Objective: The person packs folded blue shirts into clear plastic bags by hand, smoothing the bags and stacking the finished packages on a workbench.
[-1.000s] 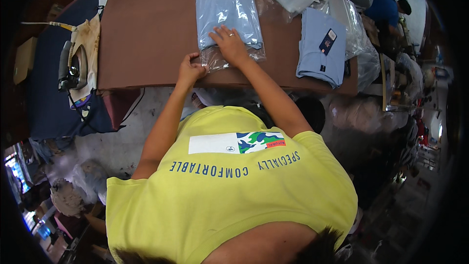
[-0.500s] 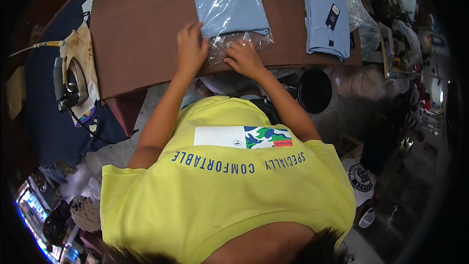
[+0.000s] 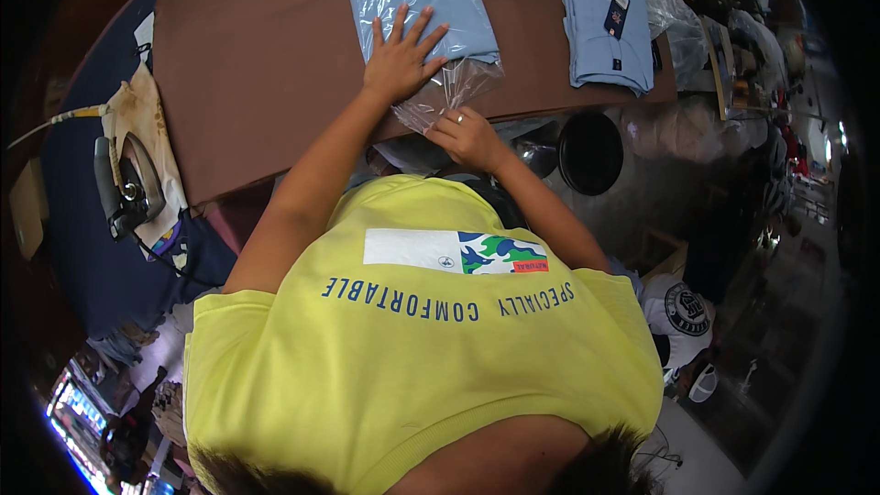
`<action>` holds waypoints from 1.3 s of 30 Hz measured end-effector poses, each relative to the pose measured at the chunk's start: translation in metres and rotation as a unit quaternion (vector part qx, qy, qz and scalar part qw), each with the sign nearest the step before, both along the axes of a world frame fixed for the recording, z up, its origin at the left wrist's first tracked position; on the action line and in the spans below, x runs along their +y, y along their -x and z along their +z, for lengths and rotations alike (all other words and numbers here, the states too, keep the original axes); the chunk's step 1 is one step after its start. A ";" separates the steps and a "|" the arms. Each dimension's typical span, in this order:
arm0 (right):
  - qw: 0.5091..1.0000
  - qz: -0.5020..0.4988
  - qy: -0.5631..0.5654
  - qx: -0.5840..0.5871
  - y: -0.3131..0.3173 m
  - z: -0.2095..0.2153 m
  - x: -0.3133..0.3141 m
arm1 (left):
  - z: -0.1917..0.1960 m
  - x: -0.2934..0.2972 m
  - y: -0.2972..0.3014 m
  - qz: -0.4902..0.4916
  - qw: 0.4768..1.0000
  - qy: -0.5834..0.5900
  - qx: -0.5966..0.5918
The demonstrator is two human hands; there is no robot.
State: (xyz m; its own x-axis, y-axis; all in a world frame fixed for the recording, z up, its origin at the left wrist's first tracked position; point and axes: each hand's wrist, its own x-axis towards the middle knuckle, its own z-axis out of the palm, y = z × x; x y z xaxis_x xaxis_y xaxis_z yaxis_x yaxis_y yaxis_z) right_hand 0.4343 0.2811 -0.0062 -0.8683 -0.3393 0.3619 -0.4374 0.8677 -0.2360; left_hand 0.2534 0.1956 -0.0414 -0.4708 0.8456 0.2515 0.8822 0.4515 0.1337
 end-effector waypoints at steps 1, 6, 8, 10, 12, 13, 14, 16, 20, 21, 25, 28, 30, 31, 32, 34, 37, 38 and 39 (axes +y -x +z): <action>1.000 0.005 0.014 0.010 -0.005 -0.001 0.003 | 0.001 0.001 0.000 0.000 1.000 0.001 -0.003; 0.986 -0.142 0.057 0.070 -0.010 0.023 0.031 | 0.002 0.000 -0.002 0.000 1.000 0.012 -0.006; 0.970 -0.217 0.109 0.014 0.005 0.027 0.054 | 0.003 0.000 -0.001 0.001 1.000 0.008 -0.003; 0.970 -0.222 0.094 -0.041 0.014 0.025 0.074 | 0.005 0.000 -0.001 -0.005 1.000 0.008 -0.007; 0.983 -0.153 0.013 -0.097 0.018 0.020 0.089 | 0.009 0.001 -0.001 -0.022 0.999 -0.031 -0.028; 0.986 -0.138 0.013 -0.089 0.019 0.018 0.091 | 0.013 0.004 -0.001 -0.013 0.999 -0.003 -0.029; 0.989 -0.123 0.014 -0.081 0.022 0.015 0.088 | 0.016 0.007 0.000 -0.004 0.999 0.026 -0.030; 0.993 -0.092 0.013 -0.073 0.027 0.012 0.084 | 0.023 0.014 -0.004 0.013 0.999 0.036 -0.032; 0.995 -0.050 0.010 -0.086 0.032 0.008 0.087 | 0.013 0.043 -0.013 -0.014 0.999 -0.048 -0.009; 0.995 -0.045 0.008 -0.094 0.032 0.007 0.090 | 0.008 0.044 -0.014 -0.014 0.999 -0.040 -0.001; 0.999 -0.008 -0.027 -0.040 0.027 0.000 0.097 | 0.000 0.045 -0.017 -0.013 1.000 -0.013 0.025; 0.997 0.005 -0.074 0.016 0.014 0.004 0.103 | 0.000 0.045 -0.019 -0.007 1.000 -0.011 0.029; 0.996 -0.006 -0.088 0.021 -0.005 0.002 0.104 | 0.000 0.044 -0.020 0.002 0.999 -0.004 0.032; 0.997 0.002 -0.076 0.025 -0.014 -0.002 0.103 | 0.001 0.046 -0.021 0.006 0.999 0.004 0.036; 0.997 0.009 -0.064 0.029 -0.025 -0.007 0.100 | 0.001 0.047 -0.022 0.011 0.999 0.012 0.039; 0.998 0.035 -0.052 0.018 -0.038 -0.014 0.099 | 0.000 0.049 -0.023 0.015 0.999 0.013 0.040; 1.000 -0.001 -0.014 0.020 -0.054 -0.012 0.097 | 0.000 0.049 -0.023 0.011 0.999 0.002 0.038; 0.999 -0.033 -0.010 0.012 -0.054 -0.008 0.100 | 0.000 0.048 -0.023 0.010 0.999 0.002 0.034; 0.998 -0.064 -0.004 0.003 -0.051 0.001 0.104 | 0.002 0.046 -0.023 0.009 1.000 0.003 0.030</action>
